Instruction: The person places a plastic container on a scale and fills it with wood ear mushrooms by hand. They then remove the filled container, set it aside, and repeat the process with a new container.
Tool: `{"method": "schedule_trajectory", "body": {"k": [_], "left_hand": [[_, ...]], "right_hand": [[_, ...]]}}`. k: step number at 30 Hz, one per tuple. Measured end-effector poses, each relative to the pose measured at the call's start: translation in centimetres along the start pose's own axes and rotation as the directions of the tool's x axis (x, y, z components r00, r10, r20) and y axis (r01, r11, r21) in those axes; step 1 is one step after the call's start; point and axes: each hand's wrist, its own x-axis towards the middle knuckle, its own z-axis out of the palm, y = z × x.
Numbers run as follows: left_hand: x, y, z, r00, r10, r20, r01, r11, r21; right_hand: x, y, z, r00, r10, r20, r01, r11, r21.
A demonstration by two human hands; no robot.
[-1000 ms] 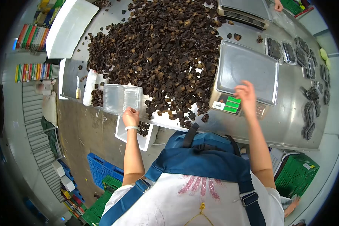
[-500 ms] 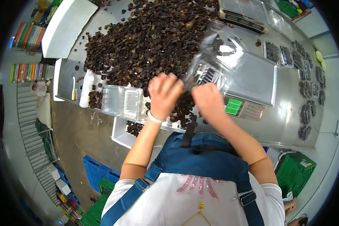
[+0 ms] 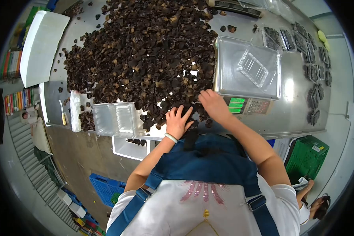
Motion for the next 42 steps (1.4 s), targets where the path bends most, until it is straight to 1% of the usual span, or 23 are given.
{"method": "schedule_trajectory", "body": {"k": [2,3,6,7,8,10,11,14,15,16,18,22,25,28,29,30,31,32,34,36,39,40,42], "left_hand": [[0.5,-0.7,0.1,1.000,-0.001,-0.027,0.002,0.999,0.034],[1.2,-1.2,-0.2,0.999,-0.016,-0.049,0.018,0.999,0.038],[3.2,-2.9,-1.3,0.995,-0.075,-0.065,0.074,0.997,-0.013],[3.3,-3.3,-1.4,0.996,-0.075,-0.054,0.075,0.997,-0.006],[3.5,-3.7,-1.3,0.996,-0.076,-0.048,0.077,0.997,0.001],[2.2,-4.0,0.0,0.994,-0.072,-0.078,0.069,0.997,-0.042],[1.6,-4.2,0.8,0.990,-0.081,-0.120,0.078,0.997,-0.030],[1.9,-5.7,0.9,0.979,-0.128,-0.160,0.131,0.991,0.005],[3.1,-6.8,0.5,0.965,-0.158,-0.208,0.167,0.986,0.026],[4.7,-7.8,0.0,0.949,-0.188,-0.254,0.205,0.978,0.041],[8.7,-10.0,-2.0,0.909,-0.218,-0.354,0.250,0.967,0.045],[17.3,-14.7,-4.8,0.814,-0.379,-0.441,0.438,0.898,0.037],[19.8,-16.8,-6.5,0.792,-0.415,-0.447,0.473,0.881,0.019],[19.3,-16.3,-6.4,0.813,-0.452,-0.366,0.465,0.883,-0.057],[18.0,-15.5,-5.8,0.845,-0.422,-0.329,0.411,0.905,-0.106],[16.3,-14.4,-5.5,0.874,-0.386,-0.295,0.354,0.922,-0.157],[14.4,-13.1,-5.2,0.897,-0.328,-0.297,0.292,0.943,-0.160],[12.4,-11.9,-5.0,0.915,-0.269,-0.300,0.229,0.960,-0.162],[8.4,-9.8,-5.0,0.926,-0.160,-0.343,0.128,0.985,-0.114],[5.2,-9.0,-4.2,0.948,-0.091,-0.305,0.056,0.991,-0.124],[3.6,-9.0,-3.7,0.961,-0.076,-0.266,0.053,0.994,-0.095],[3.6,-9.1,-3.9,0.961,-0.069,-0.267,0.050,0.996,-0.078],[4.5,-9.4,-5.0,0.939,-0.181,-0.292,0.154,0.982,-0.112]], "right_hand": [[1.6,-0.8,0.9,1.000,-0.002,-0.024,0.001,0.999,-0.048],[2.6,-1.3,0.5,1.000,0.024,0.019,-0.021,0.991,-0.136],[3.4,-1.9,1.4,0.968,0.139,0.207,-0.100,0.977,-0.188],[3.6,-1.8,2.6,0.954,0.149,0.262,-0.137,0.988,-0.066],[3.5,-1.5,3.3,0.962,0.059,0.267,-0.075,0.996,0.049],[4.0,-2.4,3.1,0.967,-0.014,0.255,-0.029,0.986,0.164],[4.2,-2.7,3.4,0.984,-0.100,0.150,0.071,0.980,0.186],[6.0,-2.8,4.9,0.963,-0.254,0.087,0.249,0.966,0.067],[7.7,-2.5,5.0,0.959,-0.282,0.015,0.282,0.959,0.004],[9.8,-2.0,4.9,0.962,-0.271,-0.030,0.267,0.959,-0.096],[15.4,-0.6,3.4,0.977,-0.174,-0.126,0.155,0.977,-0.149],[25.2,4.8,1.3,0.984,-0.030,-0.174,0.006,0.991,-0.137],[28.2,7.9,1.8,0.978,0.113,-0.177,-0.127,0.990,-0.067],[26.3,6.5,3.2,0.995,0.091,-0.042,-0.088,0.994,0.070],[24.7,5.3,3.4,0.999,0.000,-0.051,0.005,0.996,0.090],[22.9,3.8,3.2,0.997,-0.016,-0.078,0.027,0.990,0.142],[20.9,2.6,3.5,0.997,-0.013,-0.075,0.034,0.960,0.278],[18.9,1.7,3.5,0.992,-0.018,-0.124,0.057,0.948,0.314],[14.5,0.2,3.5,0.999,-0.040,-0.024,0.046,0.925,0.377],[10.7,-0.9,4.0,0.994,-0.107,0.011,0.096,0.934,0.344],[8.4,-1.2,4.2,0.996,-0.079,0.045,0.063,0.957,0.282],[8.3,-1.2,4.0,0.998,-0.063,0.006,0.059,0.958,0.279],[9.0,-0.3,3.1,0.997,-0.033,-0.076,0.052,0.961,0.271]]}}
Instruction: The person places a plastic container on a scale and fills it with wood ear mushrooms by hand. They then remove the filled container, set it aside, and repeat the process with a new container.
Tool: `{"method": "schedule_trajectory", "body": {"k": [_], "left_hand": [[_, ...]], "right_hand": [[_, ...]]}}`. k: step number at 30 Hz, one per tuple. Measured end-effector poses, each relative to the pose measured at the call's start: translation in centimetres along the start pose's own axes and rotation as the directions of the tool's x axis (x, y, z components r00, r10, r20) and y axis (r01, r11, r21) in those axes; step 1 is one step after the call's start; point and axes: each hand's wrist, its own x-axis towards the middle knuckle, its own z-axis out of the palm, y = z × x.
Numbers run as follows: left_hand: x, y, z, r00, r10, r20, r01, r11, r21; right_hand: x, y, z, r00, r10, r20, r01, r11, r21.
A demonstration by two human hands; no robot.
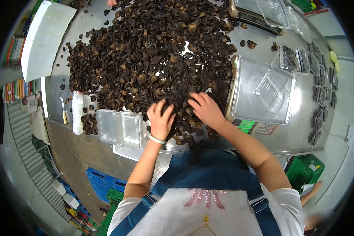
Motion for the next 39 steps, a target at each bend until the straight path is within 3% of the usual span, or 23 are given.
{"method": "schedule_trajectory", "body": {"k": [4,7,8,9,10,11,12,14,16,20,22,23,24,27,32,34,36,38,39], "left_hand": [[5.2,0.4,-3.5,0.960,-0.238,0.148,0.206,0.957,0.204],[6.9,0.2,-2.5,0.901,-0.304,0.310,0.253,0.948,0.193],[7.2,0.7,-2.3,0.882,-0.302,0.361,0.258,0.952,0.167],[7.0,0.8,-1.4,0.889,-0.244,0.388,0.224,0.970,0.096],[6.4,0.7,-0.5,0.931,-0.120,0.344,0.159,0.983,-0.088],[5.6,0.9,0.4,0.937,-0.110,0.332,0.203,0.944,-0.260],[5.0,1.5,0.7,0.942,-0.098,0.322,0.236,0.875,-0.423],[3.9,2.1,0.9,0.945,-0.152,0.289,0.289,0.802,-0.523],[3.0,3.0,0.3,0.931,-0.211,0.296,0.355,0.710,-0.609],[3.8,6.9,-1.6,0.947,-0.184,0.264,0.315,0.700,-0.640],[5.8,9.9,-2.4,0.963,-0.101,0.250,0.245,0.718,-0.651],[7.0,11.5,-2.3,0.971,-0.045,0.236,0.195,0.725,-0.660],[8.3,13.3,-2.2,0.977,0.018,0.214,0.135,0.725,-0.675],[12.8,19.2,-0.4,0.960,0.219,0.174,-0.036,0.714,-0.699],[19.0,28.5,5.8,0.872,0.448,0.198,-0.118,0.585,-0.803],[20.1,30.4,9.3,0.844,0.473,0.254,-0.108,0.613,-0.783],[20.2,30.4,13.0,0.811,0.491,0.318,-0.223,0.763,-0.607],[19.7,30.4,13.9,0.786,0.459,0.414,-0.255,0.851,-0.460],[19.7,30.9,12.7,0.788,0.461,0.408,-0.273,0.856,-0.438]], "right_hand": [[2.6,-0.4,-2.7,0.971,0.232,0.058,-0.219,0.959,-0.180],[3.6,-0.8,-0.9,0.930,0.340,0.139,-0.324,0.938,-0.125],[4.0,-1.5,-0.5,0.945,0.295,0.143,-0.288,0.955,-0.069],[4.1,-2.0,0.2,0.952,0.277,0.134,-0.284,0.958,0.041],[4.0,-2.5,1.2,0.958,0.258,0.123,-0.275,0.949,0.152],[3.6,-3.0,2.0,0.959,0.280,0.035,-0.276,0.907,0.317],[3.3,-3.1,2.6,0.951,0.305,0.055,-0.299,0.856,0.422],[2.7,-4.1,1.1,0.906,0.382,0.184,-0.414,0.703,0.579],[1.3,-4.2,1.0,0.918,0.377,0.123,-0.362,0.671,0.647],[-1.0,-5.2,-2.6,0.909,0.415,-0.038,-0.268,0.652,0.709],[-2.2,-4.7,-5.4,0.887,0.426,-0.178,-0.205,0.710,0.674],[-3.0,-4.3,-7.3,0.859,0.493,-0.138,-0.274,0.671,0.689],[-3.9,-3.5,-8.7,0.843,0.494,-0.215,-0.236,0.696,0.678],[-7.0,0.1,-12.9,0.732,0.554,-0.396,-0.220,0.742,0.633],[-12.7,7.4,-17.1,0.518,0.672,-0.529,-0.269,0.715,0.645],[-14.7,10.9,-16.8,0.552,0.705,-0.446,-0.380,0.689,0.618],[-16.5,12.8,-16.8,0.608,0.713,-0.348,-0.521,0.689,0.504],[-17.6,13.1,-17.0,0.643,0.725,-0.247,-0.662,0.688,0.296],[-18.0,12.6,-17.8,0.649,0.720,-0.248,-0.648,0.693,0.316]]}}
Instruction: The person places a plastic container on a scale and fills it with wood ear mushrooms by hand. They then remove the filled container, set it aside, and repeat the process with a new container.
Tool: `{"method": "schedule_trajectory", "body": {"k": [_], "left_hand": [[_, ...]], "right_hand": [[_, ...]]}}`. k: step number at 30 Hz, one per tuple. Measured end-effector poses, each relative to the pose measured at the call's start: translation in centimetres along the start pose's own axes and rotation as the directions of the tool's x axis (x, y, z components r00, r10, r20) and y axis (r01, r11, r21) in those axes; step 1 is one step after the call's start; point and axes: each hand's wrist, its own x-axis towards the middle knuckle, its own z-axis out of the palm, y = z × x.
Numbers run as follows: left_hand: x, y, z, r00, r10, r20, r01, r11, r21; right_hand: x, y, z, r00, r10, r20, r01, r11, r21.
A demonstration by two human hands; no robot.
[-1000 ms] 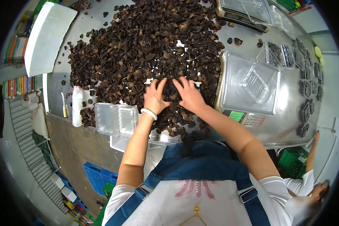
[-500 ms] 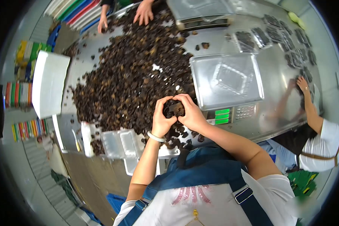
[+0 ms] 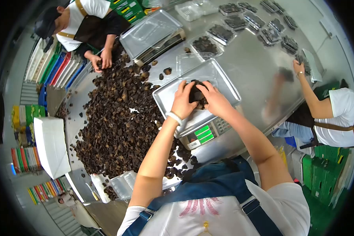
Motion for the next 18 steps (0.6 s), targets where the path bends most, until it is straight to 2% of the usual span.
{"method": "schedule_trajectory", "body": {"k": [2,4,5,6,7,8,9,10,11,13,14,15,16,17,18], "left_hand": [[-1.0,1.9,-2.7,1.000,-0.024,-0.009,0.025,1.000,0.015],[-1.9,1.4,-4.1,0.990,-0.087,-0.107,0.085,0.996,-0.028],[-2.2,0.3,-4.1,0.980,-0.119,-0.162,0.111,0.992,-0.057],[-2.3,-0.7,-3.9,0.970,-0.071,-0.234,0.077,0.997,0.015],[-2.5,-1.3,-3.2,0.969,-0.075,-0.237,0.081,0.997,0.016],[-2.7,-1.6,-2.1,0.967,-0.081,-0.243,0.087,0.996,0.014],[-3.0,-1.2,-1.3,0.963,-0.090,-0.253,0.096,0.995,0.011],[-3.4,-1.1,-0.3,0.977,-0.076,-0.201,0.079,0.997,0.005],[-4.1,-0.8,0.5,0.972,-0.058,-0.228,0.071,0.996,0.049],[-5.5,-0.3,0.5,0.947,-0.164,-0.276,0.198,0.975,0.100],[-6.6,-0.3,-0.2,0.936,-0.177,-0.303,0.202,0.978,0.053],[-7.8,-0.9,-0.9,0.934,-0.129,-0.333,0.174,0.978,0.111],[-9.2,-1.8,-1.5,0.929,-0.174,-0.327,0.171,0.985,-0.038],[-10.4,-3.1,-2.0,0.924,-0.211,-0.319,0.158,0.970,-0.185],[-11.5,-4.8,-2.5,0.892,-0.145,-0.429,0.122,0.989,-0.081]], "right_hand": [[-1.0,-0.2,-1.7,1.000,-0.005,-0.031,0.007,0.998,0.058],[-1.9,0.8,-2.5,0.994,0.000,-0.105,0.012,0.993,0.114],[-2.3,1.5,-2.2,0.982,0.089,-0.166,-0.070,0.991,0.116],[-2.7,2.0,-1.9,0.958,0.175,-0.227,-0.151,0.981,0.121],[-3.1,2.3,-1.6,0.924,0.258,-0.282,-0.230,0.965,0.128],[-3.2,2.3,-1.1,0.904,0.364,-0.227,-0.321,0.925,0.205],[-3.1,2.2,-0.2,0.907,0.365,-0.211,-0.309,0.916,0.257],[-3.0,2.2,1.2,0.912,0.364,-0.190,-0.296,0.904,0.308],[-2.8,2.2,2.2,0.919,0.358,-0.168,-0.281,0.891,0.358],[-2.6,1.8,3.0,0.941,0.300,-0.156,-0.235,0.911,0.339],[-2.6,2.9,3.7,0.952,0.268,-0.146,-0.205,0.916,0.344],[-2.6,3.6,4.3,0.965,0.228,-0.130,-0.170,0.921,0.352],[-2.7,2.8,3.5,0.965,0.252,-0.064,-0.214,0.909,0.357],[-2.9,2.6,3.1,0.970,0.228,-0.086,-0.191,0.932,0.309],[-3.3,2.6,2.9,0.972,0.206,-0.114,-0.171,0.950,0.260]]}}
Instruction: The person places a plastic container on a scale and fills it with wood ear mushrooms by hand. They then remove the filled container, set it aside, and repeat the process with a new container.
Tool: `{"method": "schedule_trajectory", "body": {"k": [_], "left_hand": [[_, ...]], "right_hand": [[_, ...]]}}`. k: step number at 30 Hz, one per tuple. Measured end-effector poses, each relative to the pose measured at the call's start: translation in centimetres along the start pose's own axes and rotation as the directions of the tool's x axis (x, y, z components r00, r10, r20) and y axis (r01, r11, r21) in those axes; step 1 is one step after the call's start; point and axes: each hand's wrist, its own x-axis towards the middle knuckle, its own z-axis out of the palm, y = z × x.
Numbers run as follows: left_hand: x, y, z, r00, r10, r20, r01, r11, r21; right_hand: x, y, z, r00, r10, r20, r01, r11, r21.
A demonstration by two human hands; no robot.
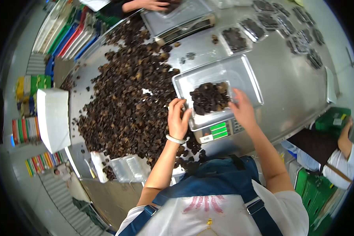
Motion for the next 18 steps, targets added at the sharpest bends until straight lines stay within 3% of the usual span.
{"method": "schedule_trajectory", "body": {"k": [1,3,5,9,11,13,15,17,18], "left_hand": [[0.4,-2.2,-0.9,0.992,0.064,-0.111,-0.055,0.995,0.078],[1.9,-5.9,-3.0,0.989,-0.045,-0.140,0.081,0.962,0.263],[4.3,-8.0,-3.5,0.997,-0.050,-0.063,0.069,0.934,0.350],[6.9,-11.2,-0.5,0.966,-0.110,0.234,0.003,0.909,0.416],[7.0,-15.8,1.2,0.994,-0.032,0.101,-0.010,0.921,0.389],[7.3,-15.7,0.1,0.956,-0.291,-0.028,0.291,0.957,-0.019],[6.3,-13.3,-2.6,0.922,-0.359,-0.143,0.333,0.926,-0.175],[5.6,-10.2,-4.6,0.864,-0.477,-0.163,0.376,0.824,-0.423],[5.4,-7.0,-5.2,0.886,-0.441,-0.142,0.312,0.795,-0.520]], "right_hand": [[-0.1,-0.3,0.0,0.999,-0.024,-0.027,0.022,0.998,-0.051],[-0.1,-1.1,0.1,0.995,-0.079,-0.058,0.080,0.997,0.008],[-0.3,-2.1,-0.3,0.987,-0.141,-0.079,0.142,0.990,0.001],[0.1,-5.5,0.1,0.966,-0.240,-0.097,0.237,0.971,-0.043],[0.1,-6.5,0.0,0.966,-0.234,-0.109,0.237,0.971,0.018],[-0.1,-7.0,-0.7,0.970,-0.207,-0.128,0.223,0.967,0.127],[-0.8,-6.5,-1.5,0.976,-0.169,-0.140,0.188,0.974,0.130],[-1.7,-5.6,-1.8,0.980,-0.134,-0.148,0.154,0.979,0.136],[-2.1,-5.1,-1.7,0.983,-0.106,-0.149,0.131,0.978,0.165]]}}
